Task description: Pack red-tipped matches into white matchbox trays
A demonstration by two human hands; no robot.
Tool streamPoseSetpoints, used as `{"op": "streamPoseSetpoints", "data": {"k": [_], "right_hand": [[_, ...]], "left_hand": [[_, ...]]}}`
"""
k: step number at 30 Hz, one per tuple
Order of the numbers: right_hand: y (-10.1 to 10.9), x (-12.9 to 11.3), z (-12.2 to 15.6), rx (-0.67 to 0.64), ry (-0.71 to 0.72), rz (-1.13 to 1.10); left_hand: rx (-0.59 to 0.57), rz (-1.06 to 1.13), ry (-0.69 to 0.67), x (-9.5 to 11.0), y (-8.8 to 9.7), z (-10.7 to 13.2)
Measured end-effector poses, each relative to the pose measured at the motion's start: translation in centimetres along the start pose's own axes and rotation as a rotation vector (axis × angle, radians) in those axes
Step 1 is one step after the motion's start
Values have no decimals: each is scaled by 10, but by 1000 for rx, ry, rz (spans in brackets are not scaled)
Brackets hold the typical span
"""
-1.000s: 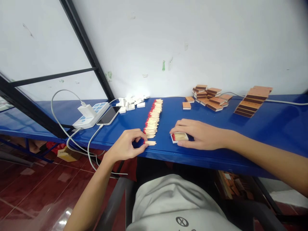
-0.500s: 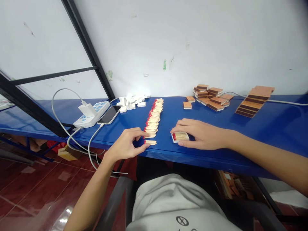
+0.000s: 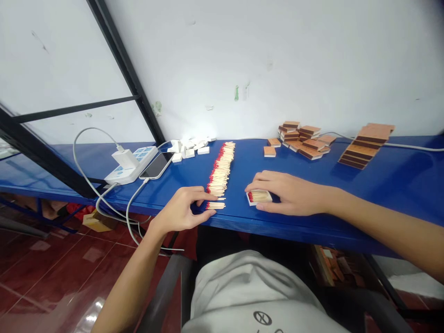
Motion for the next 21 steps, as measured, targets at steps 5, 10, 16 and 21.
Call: {"op": "streamPoseSetpoints", "data": {"k": [5, 10, 16, 21], "right_hand": [[0, -1, 0, -6, 3, 9], [-1, 0, 0, -18, -4, 10], [-2, 1, 1, -17, 2, 13], [-2, 1, 0, -20, -5, 15]], "left_hand": [[2, 32, -12, 2, 2, 0], [54, 54, -1, 3, 8, 0], [74, -1, 31, -1, 7, -1], [71, -23, 31, 0, 6, -1]]}}
Point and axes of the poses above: each hand's wrist, its own z-axis away from the middle knuckle, its own y-axis out of the back of the hand, x = y × z, the point moved 10 cm from there along -z, towards the middle knuckle, and after that the axes turned 11 degrees about y, right-handed, at the moved point
